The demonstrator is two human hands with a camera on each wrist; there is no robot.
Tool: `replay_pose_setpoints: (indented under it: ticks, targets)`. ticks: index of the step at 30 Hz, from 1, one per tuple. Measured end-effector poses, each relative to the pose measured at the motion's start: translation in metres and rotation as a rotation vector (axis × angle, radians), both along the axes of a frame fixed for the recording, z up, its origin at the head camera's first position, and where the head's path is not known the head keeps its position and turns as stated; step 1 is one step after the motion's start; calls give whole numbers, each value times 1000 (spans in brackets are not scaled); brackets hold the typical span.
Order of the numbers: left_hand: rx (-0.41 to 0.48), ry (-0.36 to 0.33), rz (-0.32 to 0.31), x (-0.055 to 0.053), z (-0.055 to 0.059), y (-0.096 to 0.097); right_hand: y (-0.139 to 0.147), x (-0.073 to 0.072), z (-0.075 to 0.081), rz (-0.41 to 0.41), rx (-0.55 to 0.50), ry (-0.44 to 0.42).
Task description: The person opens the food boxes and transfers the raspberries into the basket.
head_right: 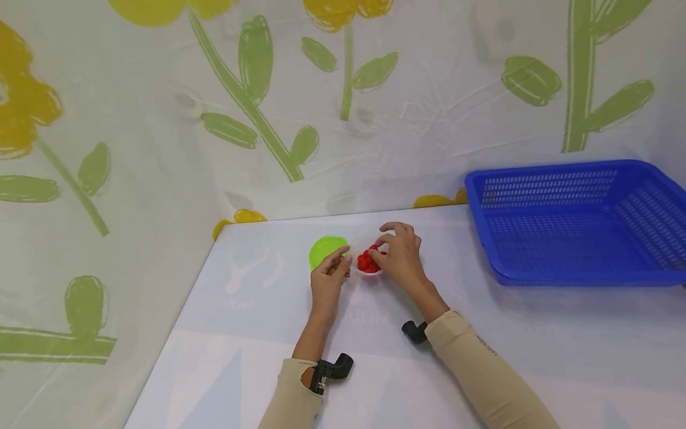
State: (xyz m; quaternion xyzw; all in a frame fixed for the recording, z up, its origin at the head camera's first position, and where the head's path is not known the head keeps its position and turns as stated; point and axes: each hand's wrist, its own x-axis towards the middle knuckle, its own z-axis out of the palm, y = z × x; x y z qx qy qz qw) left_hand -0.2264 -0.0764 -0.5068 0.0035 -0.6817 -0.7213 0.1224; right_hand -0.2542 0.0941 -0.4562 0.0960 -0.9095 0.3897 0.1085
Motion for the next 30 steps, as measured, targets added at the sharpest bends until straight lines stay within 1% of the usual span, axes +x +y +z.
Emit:
replay_pose_setpoints:
  ticks: [4,8,11,14,17,21,24,27,30]
  targets:
    - [-20,-26,-4,5,-1,-1,4,7,7,10,-61,31]
    - [-35,-40,3,9,-2,-3,12,15,19,44,-66,85]
    - [-37,-30,1,7,0,-3,21,19,32,68,-48,136]
    - [-30,-15,-10,2,2,-1,33,22,46,84,-37,172]
    - [-19,-9,-13,1,2,-1,45,27,58,84,-31,166]
    - [-6,-1,-16,0,0,-2,62,33,70,70,-14,122]
    - [-3,4,-19,0,1,-2,75,37,77,50,11,99]
    - [4,2,-18,0,1,-1,87,40,82,34,47,95]
    - [4,-5,-21,1,2,-1,99,43,85,39,74,99]
